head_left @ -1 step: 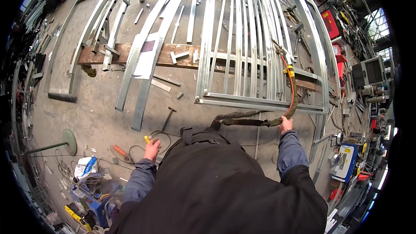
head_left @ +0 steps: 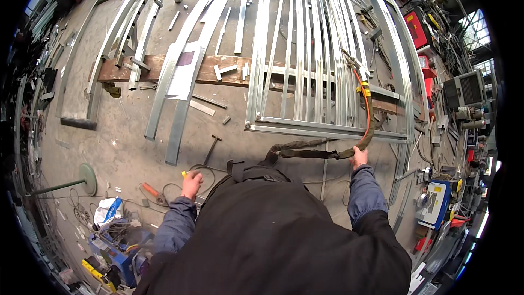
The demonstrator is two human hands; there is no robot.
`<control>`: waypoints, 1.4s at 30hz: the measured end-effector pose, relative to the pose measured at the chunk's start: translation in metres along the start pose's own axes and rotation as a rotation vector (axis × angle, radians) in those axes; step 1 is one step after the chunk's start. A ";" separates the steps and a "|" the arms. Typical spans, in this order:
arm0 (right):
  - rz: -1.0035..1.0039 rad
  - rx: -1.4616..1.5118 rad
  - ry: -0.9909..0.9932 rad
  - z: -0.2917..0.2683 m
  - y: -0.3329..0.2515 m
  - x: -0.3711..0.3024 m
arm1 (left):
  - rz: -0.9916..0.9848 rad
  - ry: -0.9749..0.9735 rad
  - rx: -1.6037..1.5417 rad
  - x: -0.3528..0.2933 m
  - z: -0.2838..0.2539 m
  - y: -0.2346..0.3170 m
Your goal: The person assembles a metal frame by positioning and welding metal bars together, then grinding the welded joints to smooth them. They handle a welding torch and an angle grinder, moving between welding and grinding steps while working on a large rectangular frame structure.
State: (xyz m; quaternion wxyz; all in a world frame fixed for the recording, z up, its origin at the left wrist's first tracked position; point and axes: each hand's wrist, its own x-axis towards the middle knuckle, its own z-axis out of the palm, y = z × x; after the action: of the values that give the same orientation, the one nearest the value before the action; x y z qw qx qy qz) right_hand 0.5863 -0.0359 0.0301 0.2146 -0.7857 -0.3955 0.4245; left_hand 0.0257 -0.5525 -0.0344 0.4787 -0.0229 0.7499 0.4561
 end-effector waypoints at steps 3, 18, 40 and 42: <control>-0.005 0.025 -0.005 0.003 0.013 -0.018 | 0.021 -0.018 0.019 0.019 0.009 0.032; 0.201 -0.054 -0.205 0.040 0.106 -0.102 | 0.495 -0.322 -0.166 -0.062 0.029 0.222; 0.082 -0.097 -0.352 0.099 0.099 -0.173 | 1.872 -0.930 -0.444 -0.285 -0.001 0.495; 0.153 -0.115 -0.310 0.083 0.116 -0.176 | 1.893 -0.933 -0.439 -0.284 -0.002 0.496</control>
State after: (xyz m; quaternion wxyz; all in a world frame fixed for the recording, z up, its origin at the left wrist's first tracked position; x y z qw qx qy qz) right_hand 0.5102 -0.2464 -0.0065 0.0729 -0.7498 -0.3864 0.5321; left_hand -0.0559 -0.3787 0.5037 0.1555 0.6574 0.1083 0.7293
